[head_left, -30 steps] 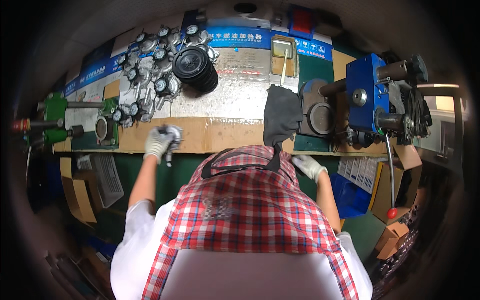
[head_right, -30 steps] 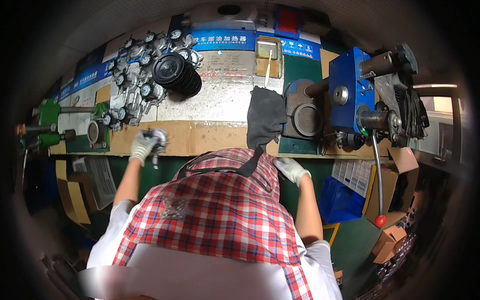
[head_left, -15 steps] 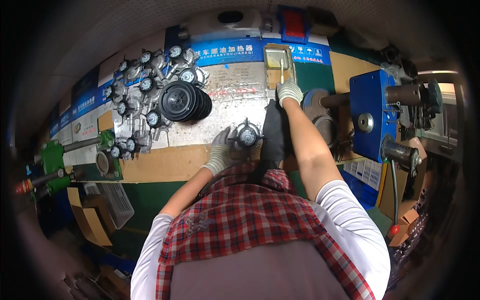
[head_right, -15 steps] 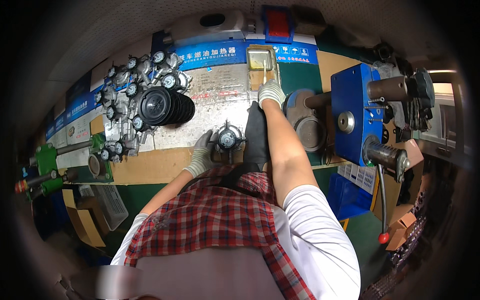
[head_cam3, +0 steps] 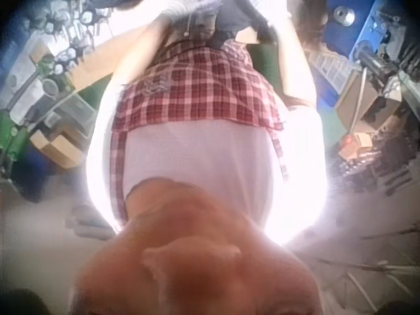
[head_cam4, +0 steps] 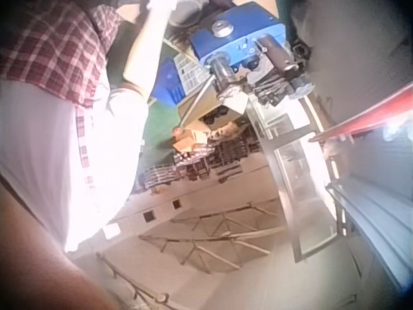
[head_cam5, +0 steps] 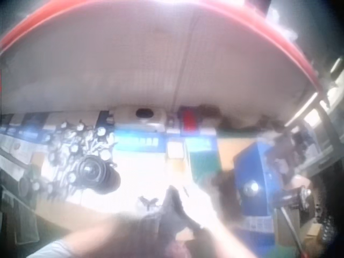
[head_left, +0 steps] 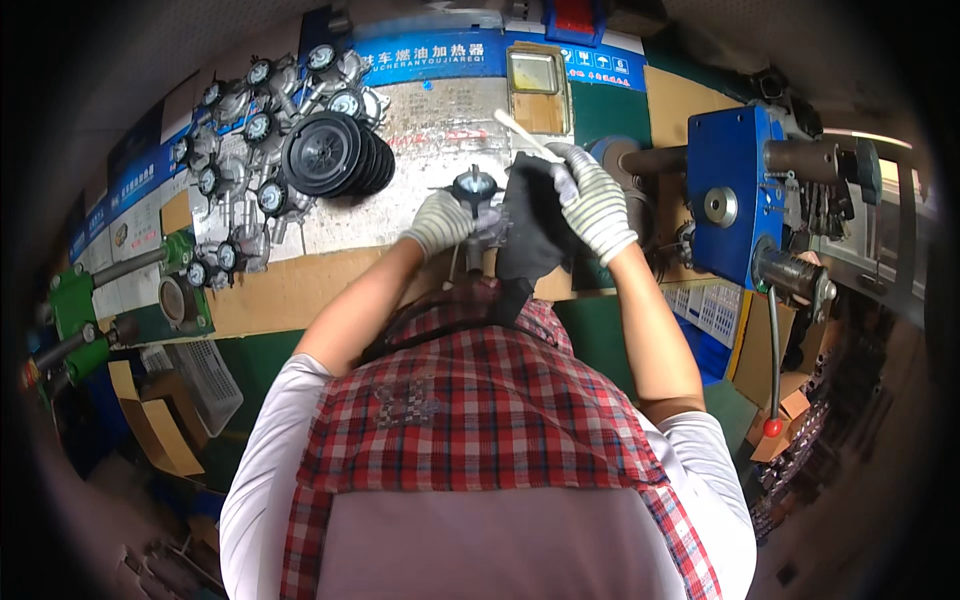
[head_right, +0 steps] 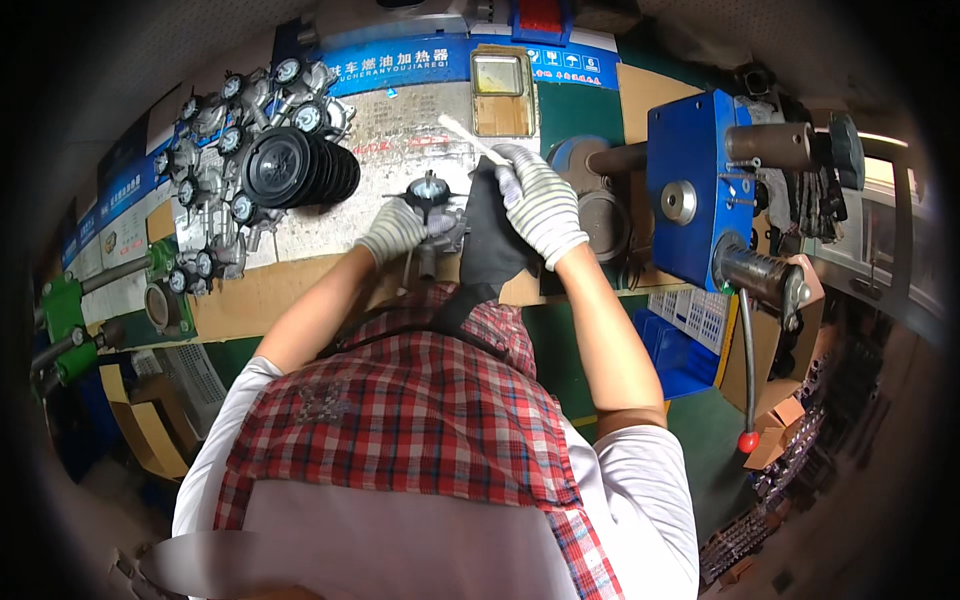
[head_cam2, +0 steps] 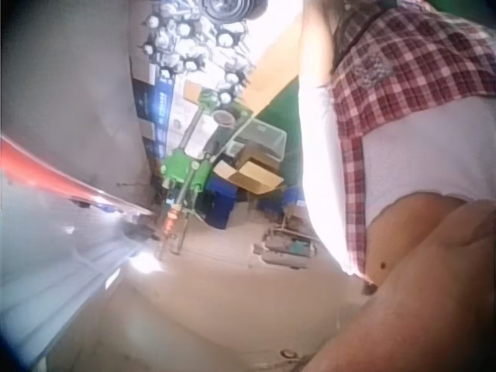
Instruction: The person assembles small mechanical parts at a workbench, using a cloth to wipe components and a manual press to secure them. They repeatedly pick up parts, wipe them, and place them into the press, then move finished units to a cardboard box.
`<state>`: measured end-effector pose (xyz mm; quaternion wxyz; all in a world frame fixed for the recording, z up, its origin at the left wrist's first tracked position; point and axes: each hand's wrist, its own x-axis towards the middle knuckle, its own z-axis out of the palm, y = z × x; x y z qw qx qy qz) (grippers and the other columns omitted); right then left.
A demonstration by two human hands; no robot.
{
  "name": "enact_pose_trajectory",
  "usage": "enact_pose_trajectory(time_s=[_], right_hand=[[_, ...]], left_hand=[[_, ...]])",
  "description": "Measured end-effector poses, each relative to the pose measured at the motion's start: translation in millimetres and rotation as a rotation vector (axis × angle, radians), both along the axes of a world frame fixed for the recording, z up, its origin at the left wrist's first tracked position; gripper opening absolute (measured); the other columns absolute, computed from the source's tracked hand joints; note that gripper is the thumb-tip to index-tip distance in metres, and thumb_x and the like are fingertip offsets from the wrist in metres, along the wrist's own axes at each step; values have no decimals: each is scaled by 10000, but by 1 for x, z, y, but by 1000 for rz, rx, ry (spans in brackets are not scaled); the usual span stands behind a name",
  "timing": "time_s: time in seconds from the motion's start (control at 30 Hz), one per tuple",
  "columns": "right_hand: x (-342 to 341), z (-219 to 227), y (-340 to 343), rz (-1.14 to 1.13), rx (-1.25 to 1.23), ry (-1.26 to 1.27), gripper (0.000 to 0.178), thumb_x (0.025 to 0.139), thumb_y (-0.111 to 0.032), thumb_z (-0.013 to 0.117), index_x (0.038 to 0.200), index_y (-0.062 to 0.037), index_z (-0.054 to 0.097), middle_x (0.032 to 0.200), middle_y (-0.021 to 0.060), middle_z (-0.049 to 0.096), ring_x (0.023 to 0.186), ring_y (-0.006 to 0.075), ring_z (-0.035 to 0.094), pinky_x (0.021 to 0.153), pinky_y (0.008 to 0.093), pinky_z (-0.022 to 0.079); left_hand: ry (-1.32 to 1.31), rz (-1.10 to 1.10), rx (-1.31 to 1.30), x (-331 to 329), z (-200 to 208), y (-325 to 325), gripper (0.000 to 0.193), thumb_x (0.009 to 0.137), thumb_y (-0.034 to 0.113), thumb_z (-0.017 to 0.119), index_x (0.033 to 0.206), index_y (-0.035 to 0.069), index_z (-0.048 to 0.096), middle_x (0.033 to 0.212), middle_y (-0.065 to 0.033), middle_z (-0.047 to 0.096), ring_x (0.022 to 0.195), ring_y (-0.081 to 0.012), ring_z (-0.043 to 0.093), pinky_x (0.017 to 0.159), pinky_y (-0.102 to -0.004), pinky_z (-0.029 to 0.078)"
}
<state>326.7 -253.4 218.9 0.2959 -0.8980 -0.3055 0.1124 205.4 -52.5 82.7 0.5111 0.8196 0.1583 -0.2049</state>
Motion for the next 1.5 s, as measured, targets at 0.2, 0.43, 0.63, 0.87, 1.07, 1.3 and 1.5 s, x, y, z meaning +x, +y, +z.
enact_pose_trajectory(time_s=[0.2,0.43,0.63,0.87,1.07,1.3,1.5], right_hand=[[-31,50,-2,316,-308,-152,311,972,-257,538,1263,-220,640,1099,96,668,975,315,663,783,426,549],[-28,35,6,430,-353,-316,388,926,-177,560,1307,-231,612,1016,123,679,904,329,681,730,448,548],[-23,34,17,322,-285,17,312,975,-183,515,1249,-134,657,997,157,718,909,353,688,800,446,542],[-6,16,21,120,-52,839,299,994,-172,484,1171,4,648,781,120,690,714,224,665,707,350,522],[-23,7,33,291,-235,41,288,989,-240,523,1237,-131,619,1066,164,680,993,370,645,849,441,521],[-3,-52,6,304,-187,-106,241,939,-143,569,1172,-143,631,1016,143,638,975,349,626,851,449,507],[3,-54,37,356,-108,-116,240,948,-146,563,1179,-137,627,1035,164,634,963,373,624,843,471,500]], left_hand=[[132,36,-245,-18,106,7,414,833,412,781,1036,57,719,891,-57,721,779,-156,630,775,-323,512],[217,214,-434,-38,97,9,360,807,320,823,1008,40,721,884,-50,720,754,-146,635,714,-308,512],[121,93,-94,-33,83,17,461,758,471,832,923,49,746,838,-89,729,748,-188,660,714,-340,519],[143,-89,195,-24,81,23,657,738,628,749,859,-17,728,769,-200,697,734,-333,657,727,-430,503],[341,161,-280,-21,88,29,416,769,426,843,960,78,719,826,-66,719,730,-161,671,654,-314,523],[264,334,-984,-16,91,35,358,849,227,802,1132,76,643,1037,-73,716,856,-178,708,793,-313,578],[350,420,-1086,-11,80,38,356,859,112,773,1160,33,601,1048,-111,711,965,-235,721,881,-339,592]])
